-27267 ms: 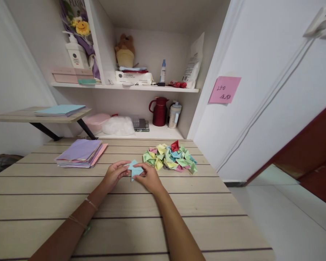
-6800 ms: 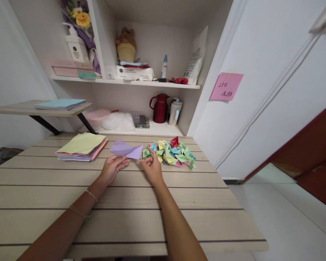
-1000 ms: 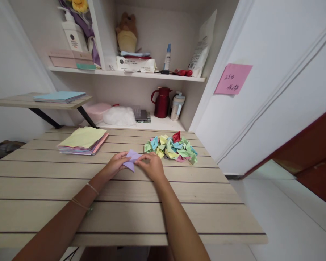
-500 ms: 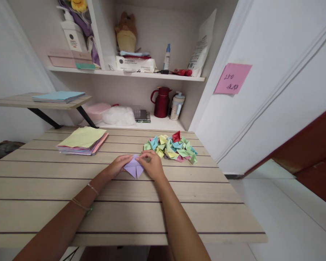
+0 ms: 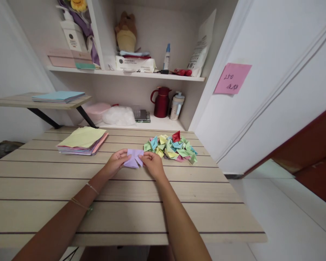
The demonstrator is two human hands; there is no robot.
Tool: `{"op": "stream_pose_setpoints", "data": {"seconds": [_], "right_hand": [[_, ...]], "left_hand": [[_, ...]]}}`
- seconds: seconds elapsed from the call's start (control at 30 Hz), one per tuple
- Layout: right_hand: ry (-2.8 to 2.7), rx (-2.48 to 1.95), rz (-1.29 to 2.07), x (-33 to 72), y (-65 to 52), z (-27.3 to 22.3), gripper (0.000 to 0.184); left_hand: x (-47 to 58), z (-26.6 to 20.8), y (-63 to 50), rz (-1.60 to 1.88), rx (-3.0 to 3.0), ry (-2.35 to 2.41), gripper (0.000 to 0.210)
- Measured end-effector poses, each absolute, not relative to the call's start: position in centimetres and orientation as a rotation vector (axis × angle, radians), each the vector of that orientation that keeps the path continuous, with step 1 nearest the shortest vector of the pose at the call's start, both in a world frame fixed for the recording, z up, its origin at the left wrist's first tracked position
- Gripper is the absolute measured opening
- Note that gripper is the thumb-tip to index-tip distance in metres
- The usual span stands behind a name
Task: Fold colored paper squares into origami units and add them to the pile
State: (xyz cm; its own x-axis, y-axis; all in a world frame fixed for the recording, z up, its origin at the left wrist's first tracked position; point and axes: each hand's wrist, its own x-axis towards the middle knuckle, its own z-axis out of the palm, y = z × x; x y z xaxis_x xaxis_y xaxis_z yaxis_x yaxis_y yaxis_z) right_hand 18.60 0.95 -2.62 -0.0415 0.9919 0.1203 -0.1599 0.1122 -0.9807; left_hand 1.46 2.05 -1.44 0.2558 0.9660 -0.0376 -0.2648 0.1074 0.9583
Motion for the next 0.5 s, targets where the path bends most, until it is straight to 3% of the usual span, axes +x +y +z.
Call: {"op": "stream_pose_setpoints", "data": {"seconds": [0.17,0.3,0.5], "right_hand": [[-1.165,-0.968,1.264,18.41,0.88,-2.47,0.03],[-1.232,-0.968,1.286,18.32,0.57,-2.35,0.038],[-1.123,-1.015,1.216,18.65,0.93,-2.7,0.031]], "left_hand": [[1.18,-1.6,2.22,1.128,1.128,0.878,0.053],[1.49,-1.83,2.15,1.048,1.241,0.847,0.05],[1.95,-1.28,1.41,1.054,1.266,0.8,0.046]]}}
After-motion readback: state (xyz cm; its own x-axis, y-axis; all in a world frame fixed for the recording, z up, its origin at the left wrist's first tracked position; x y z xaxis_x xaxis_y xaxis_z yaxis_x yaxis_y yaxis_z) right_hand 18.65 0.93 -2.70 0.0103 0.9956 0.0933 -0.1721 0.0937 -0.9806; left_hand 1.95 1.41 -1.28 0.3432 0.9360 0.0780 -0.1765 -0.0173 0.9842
